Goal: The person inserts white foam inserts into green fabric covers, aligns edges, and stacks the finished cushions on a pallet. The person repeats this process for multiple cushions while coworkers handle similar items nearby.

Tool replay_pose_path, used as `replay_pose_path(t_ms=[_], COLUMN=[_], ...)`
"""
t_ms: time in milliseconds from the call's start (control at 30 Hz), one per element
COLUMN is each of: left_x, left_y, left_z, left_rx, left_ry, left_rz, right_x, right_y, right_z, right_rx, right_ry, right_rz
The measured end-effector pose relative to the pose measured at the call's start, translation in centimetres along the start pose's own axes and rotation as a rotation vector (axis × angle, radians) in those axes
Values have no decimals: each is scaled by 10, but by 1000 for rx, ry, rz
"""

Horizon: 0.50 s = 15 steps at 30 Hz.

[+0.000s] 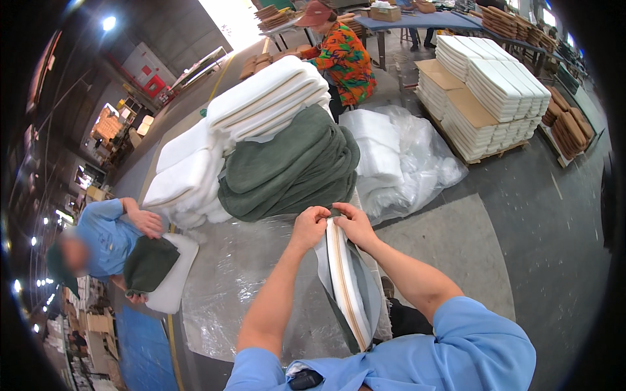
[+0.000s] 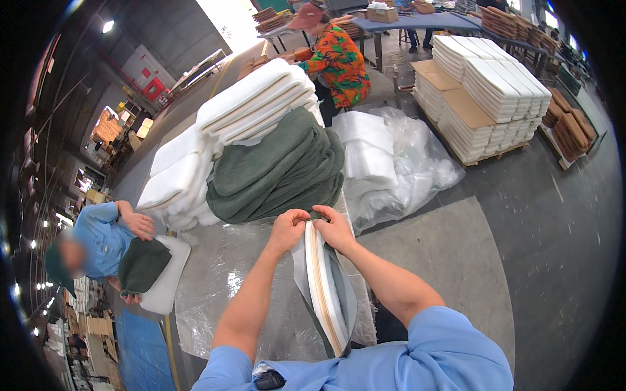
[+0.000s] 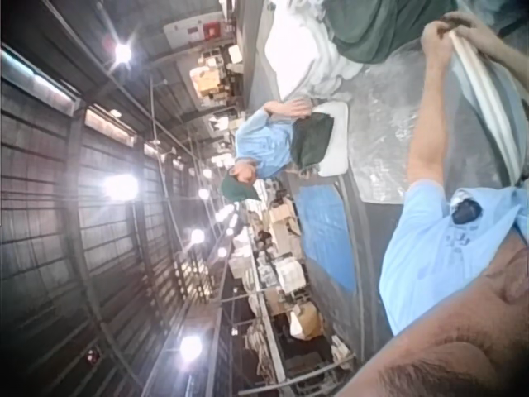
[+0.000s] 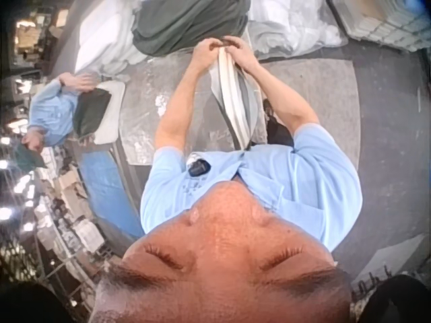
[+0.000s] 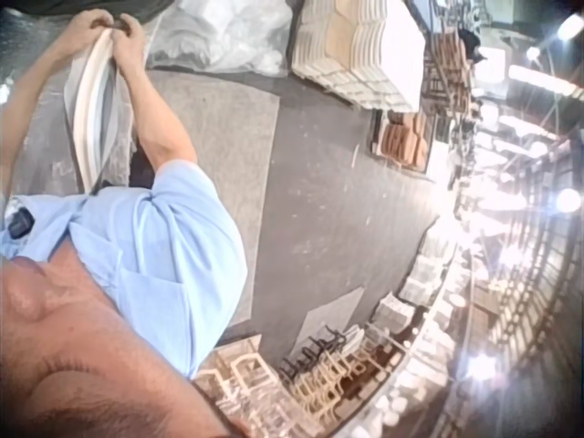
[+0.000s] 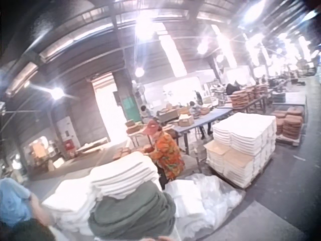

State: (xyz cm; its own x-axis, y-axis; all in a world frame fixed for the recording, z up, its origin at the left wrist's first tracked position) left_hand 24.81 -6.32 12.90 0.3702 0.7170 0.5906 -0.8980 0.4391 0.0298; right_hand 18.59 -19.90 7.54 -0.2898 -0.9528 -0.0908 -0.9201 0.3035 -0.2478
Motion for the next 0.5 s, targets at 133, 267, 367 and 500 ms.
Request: replay_pose_path(t_ms=[133,267,367,500], left_x=[21,13,14,6], left_y=[11,9,13,14], left_z=[-45,-27,-18,-13], left_rx=[194,159,124,105], left_ry=[46,34,-62,-128], left_rz=[23,41,40,23], right_x=[-25,-32,-46,-48], right_y=[-1,-13,-14,-14], right_z=[-32,-64,-67,-58], right_rx=[105,508,597,630], right_ry=[412,736,891,1070], right_rz=[-103,-286,-497,-696])
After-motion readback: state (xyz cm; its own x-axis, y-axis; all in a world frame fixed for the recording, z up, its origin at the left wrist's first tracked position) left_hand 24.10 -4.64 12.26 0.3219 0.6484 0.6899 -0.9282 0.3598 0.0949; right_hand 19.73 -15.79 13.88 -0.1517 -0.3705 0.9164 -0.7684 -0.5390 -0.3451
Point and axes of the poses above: each hand's wrist, its own y-axis away from the middle knuckle, its own x-axis out of the back of the hand, z = x × y, the point moved 10 cm from there along -y, towards the middle knuckle, and after that the axes turned 11 degrees about x, right-handed, at the moved point
